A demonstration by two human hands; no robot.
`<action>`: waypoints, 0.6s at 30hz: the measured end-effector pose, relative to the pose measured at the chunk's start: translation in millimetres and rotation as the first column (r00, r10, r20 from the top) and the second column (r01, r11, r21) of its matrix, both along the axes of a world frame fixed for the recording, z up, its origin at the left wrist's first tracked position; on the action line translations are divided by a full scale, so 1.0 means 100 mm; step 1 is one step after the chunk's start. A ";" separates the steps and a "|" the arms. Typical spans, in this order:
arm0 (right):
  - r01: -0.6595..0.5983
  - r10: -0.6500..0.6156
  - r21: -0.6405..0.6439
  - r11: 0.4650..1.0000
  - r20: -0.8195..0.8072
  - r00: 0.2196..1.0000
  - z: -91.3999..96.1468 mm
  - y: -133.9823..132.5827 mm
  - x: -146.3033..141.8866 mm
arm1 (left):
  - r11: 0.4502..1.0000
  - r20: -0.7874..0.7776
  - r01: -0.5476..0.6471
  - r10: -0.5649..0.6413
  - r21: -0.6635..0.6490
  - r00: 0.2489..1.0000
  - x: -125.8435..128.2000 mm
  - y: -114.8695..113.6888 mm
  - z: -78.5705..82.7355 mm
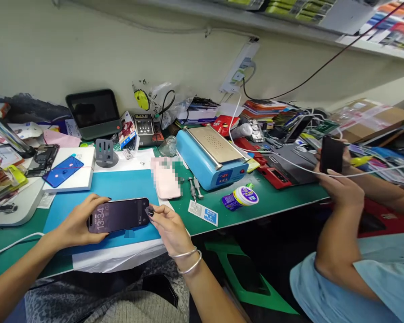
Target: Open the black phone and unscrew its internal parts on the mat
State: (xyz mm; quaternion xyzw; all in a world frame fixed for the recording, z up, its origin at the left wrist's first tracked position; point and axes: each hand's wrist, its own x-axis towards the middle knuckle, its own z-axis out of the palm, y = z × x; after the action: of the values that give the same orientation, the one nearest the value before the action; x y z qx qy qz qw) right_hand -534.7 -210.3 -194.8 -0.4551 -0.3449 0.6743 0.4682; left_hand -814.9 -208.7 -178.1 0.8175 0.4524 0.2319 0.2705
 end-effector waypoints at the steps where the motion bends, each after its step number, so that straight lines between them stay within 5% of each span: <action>1: 0.003 -0.003 -0.006 1.000 -0.033 0.999 0.02 0.03 -0.03 | 1.000 0.040 -0.024 0.024 -0.015 0.999 0.01 0.00 0.02; 5: 0.008 -0.007 0.004 1.000 -0.123 0.992 0.13 0.20 -0.17 | 0.982 0.212 -0.155 0.175 -0.110 0.961 0.09 -0.02 0.07; 9: 0.064 -0.044 0.128 0.990 -0.151 0.988 0.25 0.48 -0.43 | 0.921 0.411 -0.303 0.381 -0.245 0.828 0.33 -0.06 0.00; 13: 0.066 -0.043 0.323 0.944 -0.079 0.996 0.39 0.76 -0.73 | 0.891 0.559 -0.219 0.425 -0.398 0.712 0.56 -0.06 -0.02; 18: -0.164 0.145 0.553 0.817 0.078 0.986 0.50 0.72 -0.91 | 0.841 0.704 -0.119 0.512 -0.528 0.492 0.61 -0.05 0.06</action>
State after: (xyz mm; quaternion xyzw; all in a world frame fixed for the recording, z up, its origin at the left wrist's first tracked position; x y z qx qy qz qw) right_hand -626.2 -138.4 -144.4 -0.2801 -0.5698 0.5727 0.5186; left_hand -753.9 -213.5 -172.2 0.4346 0.4553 0.5324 0.5660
